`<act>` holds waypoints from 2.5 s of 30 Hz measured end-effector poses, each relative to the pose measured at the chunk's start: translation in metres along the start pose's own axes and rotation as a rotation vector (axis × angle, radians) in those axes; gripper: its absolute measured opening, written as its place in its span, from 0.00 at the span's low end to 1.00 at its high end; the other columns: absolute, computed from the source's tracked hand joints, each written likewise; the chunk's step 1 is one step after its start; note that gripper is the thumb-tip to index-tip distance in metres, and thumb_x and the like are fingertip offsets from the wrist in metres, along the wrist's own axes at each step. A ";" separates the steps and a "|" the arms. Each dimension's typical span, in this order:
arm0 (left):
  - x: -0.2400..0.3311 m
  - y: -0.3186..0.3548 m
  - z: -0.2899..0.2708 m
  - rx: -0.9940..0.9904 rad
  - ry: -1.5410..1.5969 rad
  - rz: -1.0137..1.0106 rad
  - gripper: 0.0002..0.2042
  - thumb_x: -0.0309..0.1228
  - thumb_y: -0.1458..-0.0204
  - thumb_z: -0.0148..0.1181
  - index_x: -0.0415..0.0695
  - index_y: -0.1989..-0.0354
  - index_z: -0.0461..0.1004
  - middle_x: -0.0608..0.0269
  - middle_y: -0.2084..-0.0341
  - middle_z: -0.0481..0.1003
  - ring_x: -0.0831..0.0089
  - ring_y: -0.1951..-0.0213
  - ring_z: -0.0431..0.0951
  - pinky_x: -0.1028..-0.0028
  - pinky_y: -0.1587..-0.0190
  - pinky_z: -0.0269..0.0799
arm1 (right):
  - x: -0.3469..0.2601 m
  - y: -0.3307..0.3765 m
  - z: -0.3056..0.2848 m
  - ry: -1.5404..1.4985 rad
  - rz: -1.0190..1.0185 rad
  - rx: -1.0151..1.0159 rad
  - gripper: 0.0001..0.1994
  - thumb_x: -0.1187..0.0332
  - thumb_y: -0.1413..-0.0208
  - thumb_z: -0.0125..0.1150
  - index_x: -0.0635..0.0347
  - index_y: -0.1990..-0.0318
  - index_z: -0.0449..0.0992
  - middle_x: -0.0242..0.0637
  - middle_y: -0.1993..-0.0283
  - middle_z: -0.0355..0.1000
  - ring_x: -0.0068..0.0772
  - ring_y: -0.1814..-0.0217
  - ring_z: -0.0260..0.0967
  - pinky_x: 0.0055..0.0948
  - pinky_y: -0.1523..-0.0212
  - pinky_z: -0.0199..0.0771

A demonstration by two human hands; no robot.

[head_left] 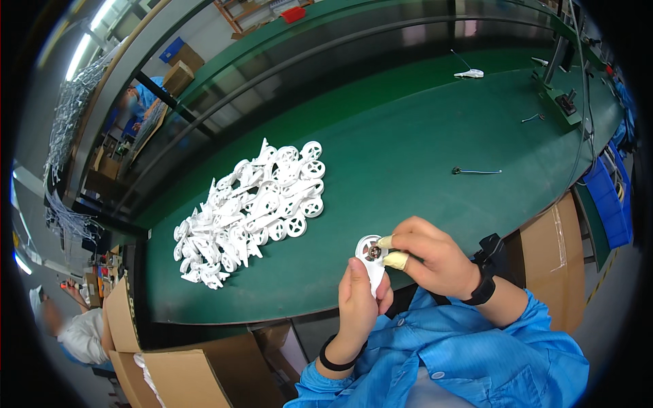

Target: Assembling plastic parts with wires and organizing them into bundles on an assembly line.

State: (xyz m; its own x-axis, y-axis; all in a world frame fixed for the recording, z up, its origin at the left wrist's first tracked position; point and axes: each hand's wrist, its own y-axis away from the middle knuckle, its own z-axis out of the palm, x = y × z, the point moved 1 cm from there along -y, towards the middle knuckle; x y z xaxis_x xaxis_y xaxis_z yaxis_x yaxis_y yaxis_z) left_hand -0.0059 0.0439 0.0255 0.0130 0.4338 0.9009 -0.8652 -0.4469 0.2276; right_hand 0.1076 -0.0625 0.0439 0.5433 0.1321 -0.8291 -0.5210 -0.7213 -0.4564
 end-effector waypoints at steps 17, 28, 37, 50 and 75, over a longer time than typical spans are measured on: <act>-0.019 -0.003 -0.009 0.070 -0.442 0.280 0.18 0.42 0.35 0.34 0.39 0.58 0.64 0.71 0.83 0.63 0.87 0.84 0.61 0.84 0.84 0.56 | 0.017 0.003 0.036 0.085 0.051 0.093 0.07 0.81 0.53 0.54 0.66 0.65 0.69 0.41 0.66 0.66 0.38 0.67 0.67 0.29 0.68 0.68; 0.048 -0.025 -0.058 0.071 -0.410 -0.004 0.23 0.45 0.38 0.44 0.43 0.40 0.57 0.64 0.81 0.72 0.80 0.86 0.70 0.84 0.87 0.62 | 0.067 -0.104 -0.045 -0.143 0.429 -0.013 0.14 0.62 0.46 0.61 0.62 0.61 0.68 0.33 0.67 0.72 0.18 0.69 0.66 0.20 0.68 0.68; 0.094 -0.116 -0.119 0.289 -0.983 0.314 0.21 0.37 0.47 0.59 0.32 0.51 0.67 0.61 0.76 0.70 0.77 0.76 0.70 0.78 0.76 0.65 | 0.107 -0.037 -0.141 0.310 0.387 0.176 0.11 0.68 0.45 0.56 0.65 0.58 0.72 0.40 0.60 0.71 0.33 0.64 0.70 0.29 0.60 0.70; 0.077 -0.191 -0.117 0.527 -1.559 0.373 0.27 0.45 0.59 0.66 0.30 0.61 0.74 0.37 0.63 0.74 0.46 0.57 0.74 0.57 0.52 0.68 | 0.101 0.008 -0.114 0.670 0.281 0.004 0.10 0.70 0.46 0.55 0.63 0.58 0.74 0.46 0.59 0.66 0.49 0.54 0.67 0.40 0.51 0.69; 0.014 -0.019 -0.003 -0.382 -0.447 0.420 0.30 0.12 0.60 0.60 0.34 0.44 0.61 0.57 0.50 0.60 0.72 0.50 0.69 0.78 0.59 0.71 | 0.021 0.020 -0.021 -1.066 0.431 -0.151 0.12 0.82 0.48 0.56 0.68 0.55 0.66 0.40 0.58 0.72 0.24 0.57 0.72 0.22 0.61 0.73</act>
State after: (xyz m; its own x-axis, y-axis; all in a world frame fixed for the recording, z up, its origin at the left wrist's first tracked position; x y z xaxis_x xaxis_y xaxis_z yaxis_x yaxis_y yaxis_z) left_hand 0.0092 0.0609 0.0326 -0.2260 -0.1130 0.9675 -0.9559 -0.1654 -0.2426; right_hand 0.1224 -0.0882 0.0239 -0.5279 0.3096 -0.7909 -0.4046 -0.9104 -0.0864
